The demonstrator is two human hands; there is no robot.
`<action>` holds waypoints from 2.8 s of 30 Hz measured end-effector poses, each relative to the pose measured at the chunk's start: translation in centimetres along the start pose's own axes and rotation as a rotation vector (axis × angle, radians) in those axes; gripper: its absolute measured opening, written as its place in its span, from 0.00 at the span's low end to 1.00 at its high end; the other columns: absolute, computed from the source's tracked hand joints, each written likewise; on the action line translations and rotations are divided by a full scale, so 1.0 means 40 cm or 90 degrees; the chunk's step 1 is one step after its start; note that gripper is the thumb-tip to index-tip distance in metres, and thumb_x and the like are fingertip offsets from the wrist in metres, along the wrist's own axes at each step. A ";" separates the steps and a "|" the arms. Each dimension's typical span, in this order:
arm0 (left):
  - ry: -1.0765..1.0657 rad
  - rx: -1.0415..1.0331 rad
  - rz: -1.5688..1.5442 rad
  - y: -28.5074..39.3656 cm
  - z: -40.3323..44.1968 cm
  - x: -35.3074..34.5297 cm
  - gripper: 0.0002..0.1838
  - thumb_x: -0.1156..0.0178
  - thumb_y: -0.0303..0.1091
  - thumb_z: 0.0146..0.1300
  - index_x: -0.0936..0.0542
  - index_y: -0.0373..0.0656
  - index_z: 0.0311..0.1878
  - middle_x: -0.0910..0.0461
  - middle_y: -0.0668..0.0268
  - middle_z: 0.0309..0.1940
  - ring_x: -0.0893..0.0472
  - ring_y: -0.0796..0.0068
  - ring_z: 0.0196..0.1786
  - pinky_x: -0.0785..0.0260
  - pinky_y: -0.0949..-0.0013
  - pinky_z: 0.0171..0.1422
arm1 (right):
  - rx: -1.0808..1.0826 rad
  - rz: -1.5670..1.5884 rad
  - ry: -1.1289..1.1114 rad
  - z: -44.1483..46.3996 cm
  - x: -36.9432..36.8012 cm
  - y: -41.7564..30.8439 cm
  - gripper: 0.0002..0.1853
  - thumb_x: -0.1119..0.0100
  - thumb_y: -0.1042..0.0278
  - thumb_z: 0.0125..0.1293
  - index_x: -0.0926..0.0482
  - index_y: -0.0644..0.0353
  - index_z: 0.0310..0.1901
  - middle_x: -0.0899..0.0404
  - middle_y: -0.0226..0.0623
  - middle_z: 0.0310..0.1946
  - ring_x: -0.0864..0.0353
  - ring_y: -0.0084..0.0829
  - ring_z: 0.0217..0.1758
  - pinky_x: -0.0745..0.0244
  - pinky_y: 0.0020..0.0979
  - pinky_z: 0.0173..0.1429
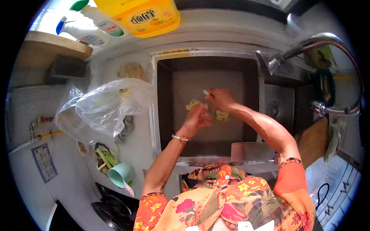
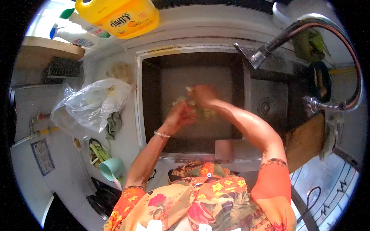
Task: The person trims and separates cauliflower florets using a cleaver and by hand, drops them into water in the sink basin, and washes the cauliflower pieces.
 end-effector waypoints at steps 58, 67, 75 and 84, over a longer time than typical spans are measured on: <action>-0.288 -0.029 -0.505 -0.103 -0.317 -0.136 0.16 0.45 0.29 0.68 0.29 0.40 0.58 0.22 0.57 0.47 0.19 0.67 0.49 0.24 0.65 0.56 | 0.562 -0.092 0.501 -0.655 -0.024 -0.059 0.25 0.36 0.74 0.40 0.19 0.63 0.47 0.37 0.28 0.15 0.34 0.26 0.16 0.38 0.29 0.20; -0.316 -0.037 -0.547 -0.080 -0.353 -0.165 0.18 0.49 0.26 0.69 0.31 0.40 0.61 0.22 0.59 0.45 0.20 0.71 0.49 0.24 0.68 0.55 | 0.591 -0.149 0.481 -0.665 -0.019 -0.067 0.25 0.37 0.71 0.40 0.18 0.62 0.47 0.42 0.25 0.16 0.36 0.23 0.17 0.41 0.27 0.21; -0.142 0.051 -0.411 -0.055 -0.386 -0.183 0.24 0.46 0.22 0.66 0.33 0.43 0.65 0.19 0.61 0.39 0.18 0.77 0.32 0.23 0.80 0.31 | 0.592 -0.102 0.505 -0.661 -0.025 -0.055 0.24 0.35 0.71 0.43 0.19 0.63 0.48 0.41 0.25 0.15 0.36 0.24 0.17 0.42 0.28 0.20; -0.115 -0.082 -0.353 -0.073 -0.382 -0.184 0.11 0.40 0.27 0.63 0.26 0.38 0.47 0.19 0.57 0.40 0.17 0.71 0.39 0.20 0.70 0.44 | 0.603 -0.118 0.497 -0.653 -0.022 -0.049 0.24 0.34 0.70 0.44 0.20 0.63 0.48 0.40 0.26 0.15 0.35 0.24 0.17 0.42 0.28 0.20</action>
Point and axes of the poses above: each hand's wrist, its own z-axis towards the middle knuckle, its own x-axis out of the back of the hand, y = z × x, the point moved 2 cm from there along z, towards the middle knuckle
